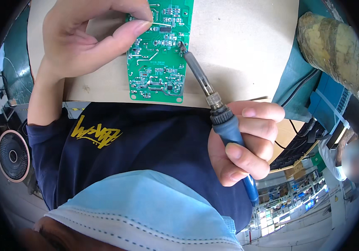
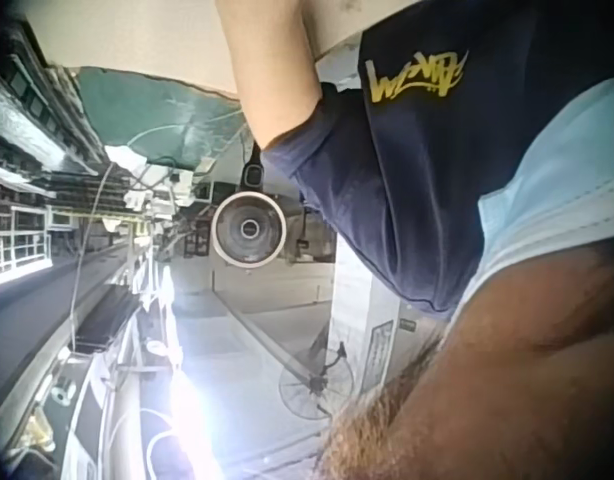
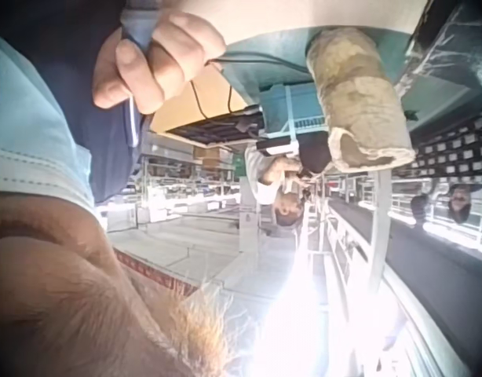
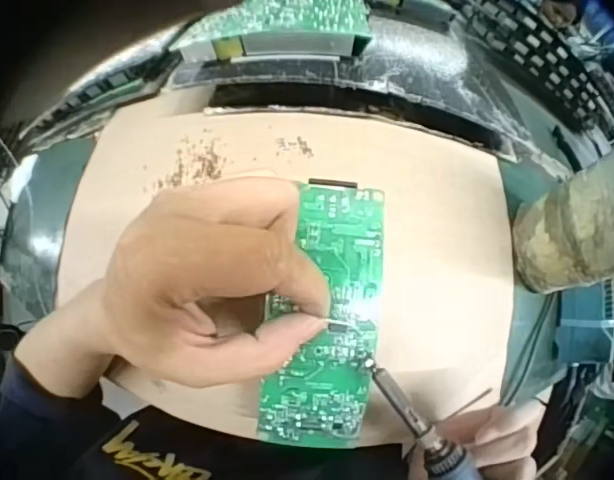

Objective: Soldering electronic components onto a printed circuit board at a manual assembly station.

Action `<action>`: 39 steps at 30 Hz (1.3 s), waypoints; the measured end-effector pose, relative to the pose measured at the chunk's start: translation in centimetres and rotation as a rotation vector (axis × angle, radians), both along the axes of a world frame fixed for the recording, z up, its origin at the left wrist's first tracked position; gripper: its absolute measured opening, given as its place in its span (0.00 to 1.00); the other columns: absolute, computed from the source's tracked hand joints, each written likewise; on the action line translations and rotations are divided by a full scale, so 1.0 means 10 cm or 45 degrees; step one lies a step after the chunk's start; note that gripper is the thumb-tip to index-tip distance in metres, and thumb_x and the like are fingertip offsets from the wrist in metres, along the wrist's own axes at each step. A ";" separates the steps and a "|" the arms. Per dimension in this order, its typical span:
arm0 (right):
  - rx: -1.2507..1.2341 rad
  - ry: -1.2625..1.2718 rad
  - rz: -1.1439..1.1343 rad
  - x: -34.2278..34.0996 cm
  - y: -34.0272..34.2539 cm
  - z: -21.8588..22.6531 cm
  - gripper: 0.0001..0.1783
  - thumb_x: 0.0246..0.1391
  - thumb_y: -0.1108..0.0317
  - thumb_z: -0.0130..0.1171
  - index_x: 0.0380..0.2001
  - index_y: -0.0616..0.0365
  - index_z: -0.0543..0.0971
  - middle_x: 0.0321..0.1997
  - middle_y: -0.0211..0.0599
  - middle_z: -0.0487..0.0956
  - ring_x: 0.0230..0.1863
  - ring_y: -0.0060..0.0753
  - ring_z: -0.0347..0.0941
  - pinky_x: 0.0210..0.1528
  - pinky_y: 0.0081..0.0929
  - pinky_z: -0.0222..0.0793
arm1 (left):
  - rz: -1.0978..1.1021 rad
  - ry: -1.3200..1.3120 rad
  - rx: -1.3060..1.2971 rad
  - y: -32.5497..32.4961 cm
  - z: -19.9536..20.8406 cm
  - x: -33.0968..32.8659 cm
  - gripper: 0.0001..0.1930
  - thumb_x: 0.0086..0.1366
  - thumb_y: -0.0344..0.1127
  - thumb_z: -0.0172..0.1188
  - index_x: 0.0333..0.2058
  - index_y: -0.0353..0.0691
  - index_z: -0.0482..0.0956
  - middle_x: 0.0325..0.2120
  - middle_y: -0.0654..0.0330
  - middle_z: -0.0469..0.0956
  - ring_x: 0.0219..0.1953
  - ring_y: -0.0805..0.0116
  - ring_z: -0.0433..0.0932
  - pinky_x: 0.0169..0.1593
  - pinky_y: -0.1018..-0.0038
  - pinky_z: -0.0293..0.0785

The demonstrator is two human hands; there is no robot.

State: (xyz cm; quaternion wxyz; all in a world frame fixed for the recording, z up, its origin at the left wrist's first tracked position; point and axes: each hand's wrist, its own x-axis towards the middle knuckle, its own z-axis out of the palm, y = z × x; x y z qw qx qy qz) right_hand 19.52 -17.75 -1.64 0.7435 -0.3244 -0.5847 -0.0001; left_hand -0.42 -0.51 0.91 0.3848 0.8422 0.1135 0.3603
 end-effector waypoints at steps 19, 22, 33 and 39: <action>-0.100 -0.130 -0.029 -0.02 0.01 0.02 0.21 0.63 0.52 0.41 0.30 0.57 0.74 0.15 0.28 0.60 0.18 0.26 0.56 0.34 0.36 0.63 | -0.063 0.057 0.006 -0.01 0.04 0.04 0.07 0.47 0.25 0.68 0.28 0.40 0.82 0.20 0.63 0.61 0.22 0.69 0.64 0.24 0.73 0.57; -0.038 -0.100 -0.027 -0.03 0.04 0.01 0.21 0.62 0.54 0.40 0.29 0.60 0.75 0.12 0.28 0.58 0.16 0.25 0.52 0.35 0.39 0.58 | -0.061 0.028 0.010 -0.02 0.04 0.05 0.07 0.48 0.26 0.68 0.28 0.40 0.82 0.20 0.63 0.62 0.22 0.69 0.64 0.24 0.73 0.57; -0.018 -0.095 -0.039 -0.04 0.04 0.00 0.21 0.61 0.54 0.41 0.29 0.60 0.75 0.12 0.28 0.57 0.16 0.25 0.53 0.34 0.39 0.59 | -0.054 0.061 0.084 0.00 0.02 0.04 0.06 0.48 0.27 0.68 0.27 0.40 0.82 0.20 0.63 0.62 0.21 0.70 0.63 0.24 0.73 0.57; -0.019 -0.094 -0.041 -0.04 0.05 0.00 0.21 0.61 0.54 0.42 0.29 0.59 0.75 0.12 0.27 0.56 0.16 0.25 0.53 0.35 0.38 0.59 | -0.060 0.040 0.001 -0.02 0.05 0.04 0.06 0.49 0.26 0.68 0.27 0.40 0.82 0.20 0.64 0.61 0.22 0.70 0.63 0.24 0.74 0.57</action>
